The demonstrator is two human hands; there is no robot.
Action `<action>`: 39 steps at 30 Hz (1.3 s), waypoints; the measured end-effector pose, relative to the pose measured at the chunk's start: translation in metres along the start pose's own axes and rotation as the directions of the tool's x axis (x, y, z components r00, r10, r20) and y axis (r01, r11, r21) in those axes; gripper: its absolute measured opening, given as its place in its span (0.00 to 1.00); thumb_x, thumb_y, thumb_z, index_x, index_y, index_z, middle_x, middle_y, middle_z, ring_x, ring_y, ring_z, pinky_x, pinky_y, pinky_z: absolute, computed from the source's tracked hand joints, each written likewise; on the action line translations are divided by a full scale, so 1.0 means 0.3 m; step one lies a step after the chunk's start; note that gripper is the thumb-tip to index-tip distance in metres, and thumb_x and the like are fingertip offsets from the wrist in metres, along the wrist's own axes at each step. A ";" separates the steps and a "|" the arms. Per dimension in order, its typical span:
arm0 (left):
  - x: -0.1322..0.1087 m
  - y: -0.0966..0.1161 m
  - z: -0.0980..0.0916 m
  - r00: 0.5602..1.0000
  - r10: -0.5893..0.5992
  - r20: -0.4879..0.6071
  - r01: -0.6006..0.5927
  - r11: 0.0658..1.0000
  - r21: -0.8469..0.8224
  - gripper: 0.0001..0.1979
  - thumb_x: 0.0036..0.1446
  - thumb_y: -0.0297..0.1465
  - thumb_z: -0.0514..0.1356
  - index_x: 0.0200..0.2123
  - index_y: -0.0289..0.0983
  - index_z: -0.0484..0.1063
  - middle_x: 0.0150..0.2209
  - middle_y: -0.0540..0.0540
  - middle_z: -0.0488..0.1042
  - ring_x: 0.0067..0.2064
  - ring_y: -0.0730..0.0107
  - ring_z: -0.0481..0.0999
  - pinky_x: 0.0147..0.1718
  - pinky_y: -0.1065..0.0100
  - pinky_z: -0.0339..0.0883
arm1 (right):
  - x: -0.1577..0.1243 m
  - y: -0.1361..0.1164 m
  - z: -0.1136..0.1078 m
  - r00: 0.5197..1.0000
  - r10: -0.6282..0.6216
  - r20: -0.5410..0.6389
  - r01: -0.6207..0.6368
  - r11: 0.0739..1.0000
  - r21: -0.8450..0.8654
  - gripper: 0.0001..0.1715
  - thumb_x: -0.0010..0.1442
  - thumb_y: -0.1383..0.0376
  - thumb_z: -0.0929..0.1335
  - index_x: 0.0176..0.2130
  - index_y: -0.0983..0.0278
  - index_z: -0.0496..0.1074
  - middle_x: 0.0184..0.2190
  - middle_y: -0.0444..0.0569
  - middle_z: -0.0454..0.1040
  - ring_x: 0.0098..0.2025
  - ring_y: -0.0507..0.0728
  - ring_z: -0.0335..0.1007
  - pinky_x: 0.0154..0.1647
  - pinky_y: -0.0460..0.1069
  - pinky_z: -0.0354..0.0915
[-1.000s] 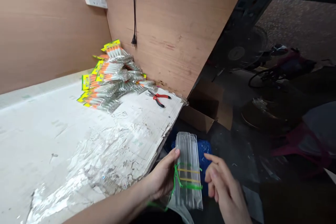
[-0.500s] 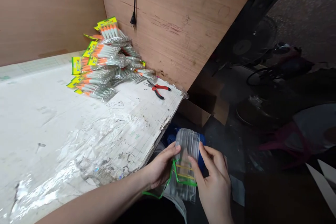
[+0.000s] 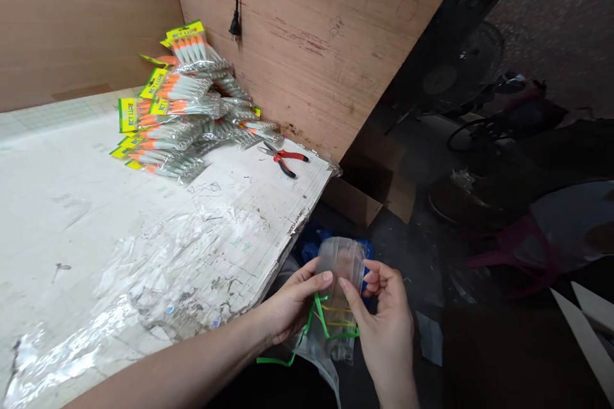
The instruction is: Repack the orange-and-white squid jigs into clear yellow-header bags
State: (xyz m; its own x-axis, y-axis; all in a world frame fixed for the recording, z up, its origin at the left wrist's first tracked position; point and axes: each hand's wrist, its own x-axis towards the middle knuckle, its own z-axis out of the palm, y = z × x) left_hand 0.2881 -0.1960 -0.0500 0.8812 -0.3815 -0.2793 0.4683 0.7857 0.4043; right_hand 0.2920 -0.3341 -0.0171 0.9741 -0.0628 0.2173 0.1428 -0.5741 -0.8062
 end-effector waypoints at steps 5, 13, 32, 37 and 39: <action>0.001 -0.005 -0.006 0.997 0.029 0.070 -0.035 0.996 0.088 0.21 0.50 0.29 0.67 0.49 0.34 0.72 0.45 0.38 0.77 0.43 0.63 0.77 0.44 0.65 0.67 | 0.007 -0.021 0.010 0.998 0.036 0.054 -0.038 0.999 0.037 0.21 0.55 0.52 0.70 0.44 0.61 0.68 0.38 0.49 0.66 0.39 0.57 0.64 0.38 0.52 0.66; 0.003 -0.010 -0.010 0.998 0.051 0.047 -0.056 0.990 0.131 0.27 0.42 0.28 0.72 0.48 0.34 0.71 0.46 0.38 0.75 0.50 0.55 0.73 0.50 0.60 0.63 | 0.027 -0.004 0.014 0.994 0.088 0.060 -0.096 0.983 0.153 0.28 0.53 0.53 0.72 0.51 0.59 0.67 0.42 0.50 0.63 0.42 0.57 0.65 0.36 0.50 0.70; -0.010 -0.004 -0.027 0.950 -0.240 0.199 0.239 0.971 0.029 0.31 0.52 0.44 0.62 0.55 0.32 0.65 0.37 0.35 0.79 0.37 0.54 0.79 0.36 0.60 0.70 | 0.076 -0.007 -0.058 0.976 -0.206 0.063 0.202 0.977 0.074 0.07 0.61 0.61 0.67 0.33 0.60 0.72 0.35 0.47 0.67 0.37 0.55 0.67 0.37 0.50 0.66; -0.016 0.004 -0.039 0.889 -0.377 0.258 0.379 0.924 0.046 0.33 0.52 0.50 0.59 0.45 0.24 0.72 0.34 0.31 0.79 0.35 0.55 0.78 0.38 0.61 0.69 | 0.105 -0.015 -0.095 0.970 -0.183 0.160 0.175 0.983 0.064 0.06 0.61 0.60 0.67 0.34 0.59 0.73 0.33 0.46 0.71 0.37 0.55 0.67 0.35 0.50 0.66; -0.021 0.002 -0.044 0.881 -0.396 0.260 0.399 0.916 0.044 0.32 0.51 0.51 0.59 0.43 0.25 0.73 0.36 0.31 0.79 0.36 0.56 0.78 0.37 0.62 0.68 | 0.109 -0.022 -0.105 0.973 -0.175 0.151 0.165 0.983 0.075 0.07 0.62 0.60 0.67 0.35 0.58 0.74 0.32 0.45 0.72 0.37 0.55 0.69 0.36 0.49 0.67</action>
State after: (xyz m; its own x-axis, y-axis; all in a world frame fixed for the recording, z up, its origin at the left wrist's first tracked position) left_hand 0.2820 -0.1867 -0.0595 0.6077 -0.7735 -0.1799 0.7831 0.5461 0.2974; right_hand 0.3176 -0.3580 0.0126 0.9491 0.1624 0.2697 0.3147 -0.5138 -0.7981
